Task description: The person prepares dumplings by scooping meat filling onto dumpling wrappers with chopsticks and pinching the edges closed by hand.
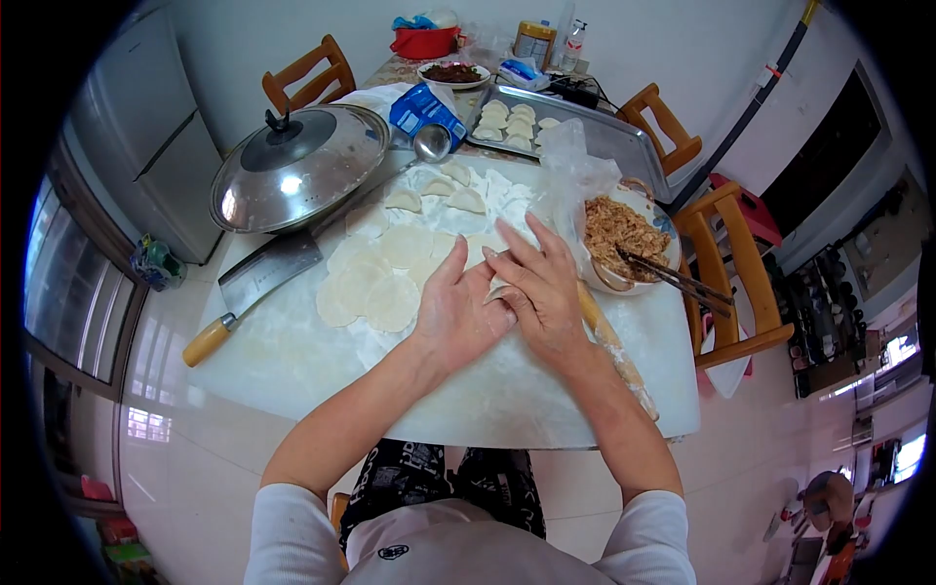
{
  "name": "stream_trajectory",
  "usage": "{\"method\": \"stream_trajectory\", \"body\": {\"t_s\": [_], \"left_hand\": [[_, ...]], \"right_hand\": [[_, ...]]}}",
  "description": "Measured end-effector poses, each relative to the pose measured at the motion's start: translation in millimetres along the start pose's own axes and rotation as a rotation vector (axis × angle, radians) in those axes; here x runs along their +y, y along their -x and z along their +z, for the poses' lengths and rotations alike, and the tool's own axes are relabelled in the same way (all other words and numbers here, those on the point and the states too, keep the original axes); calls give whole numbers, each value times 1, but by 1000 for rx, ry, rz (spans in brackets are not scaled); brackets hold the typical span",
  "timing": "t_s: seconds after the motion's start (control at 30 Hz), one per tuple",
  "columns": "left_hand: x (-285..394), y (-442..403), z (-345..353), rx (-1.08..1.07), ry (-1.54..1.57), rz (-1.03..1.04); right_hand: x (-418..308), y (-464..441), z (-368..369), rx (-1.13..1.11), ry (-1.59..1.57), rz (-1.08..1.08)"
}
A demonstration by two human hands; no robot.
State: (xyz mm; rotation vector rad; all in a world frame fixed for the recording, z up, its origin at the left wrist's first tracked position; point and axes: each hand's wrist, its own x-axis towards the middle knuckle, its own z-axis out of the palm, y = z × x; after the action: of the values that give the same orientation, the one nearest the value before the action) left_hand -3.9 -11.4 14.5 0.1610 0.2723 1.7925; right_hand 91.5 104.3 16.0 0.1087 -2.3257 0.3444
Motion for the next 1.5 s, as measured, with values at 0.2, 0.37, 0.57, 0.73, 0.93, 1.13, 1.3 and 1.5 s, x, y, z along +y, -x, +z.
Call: {"method": "stream_trajectory", "body": {"t_s": [0.2, 0.37, 0.57, 0.73, 0.93, 1.13, 1.3, 1.5], "left_hand": [[1, -16, -43, -490, 269, -181], [-5, -5, -8, 14, 54, -13], [-2, -13, -38, -163, 120, -96], [-2, -8, -18, 12, 70, -18], [-2, -8, -23, -114, 136, -64], [0, -8, -16, -25, 185, 6], [-1, -6, -19, -123, 193, 6], [3, -4, -8, -116, 196, 8]], "right_hand": [[-10, -3, 1, 43, -49, 76], [3, 2, 3, 6, 13, 46], [-6, -3, 1, 27, -6, 35], [-2, -1, 0, 64, -15, 71], [-1, 0, 1, -18, 40, 3], [0, -1, -2, 94, -29, 102], [5, 3, 0, 27, -5, 30], [-6, -4, 2, 203, -133, 122]]}}
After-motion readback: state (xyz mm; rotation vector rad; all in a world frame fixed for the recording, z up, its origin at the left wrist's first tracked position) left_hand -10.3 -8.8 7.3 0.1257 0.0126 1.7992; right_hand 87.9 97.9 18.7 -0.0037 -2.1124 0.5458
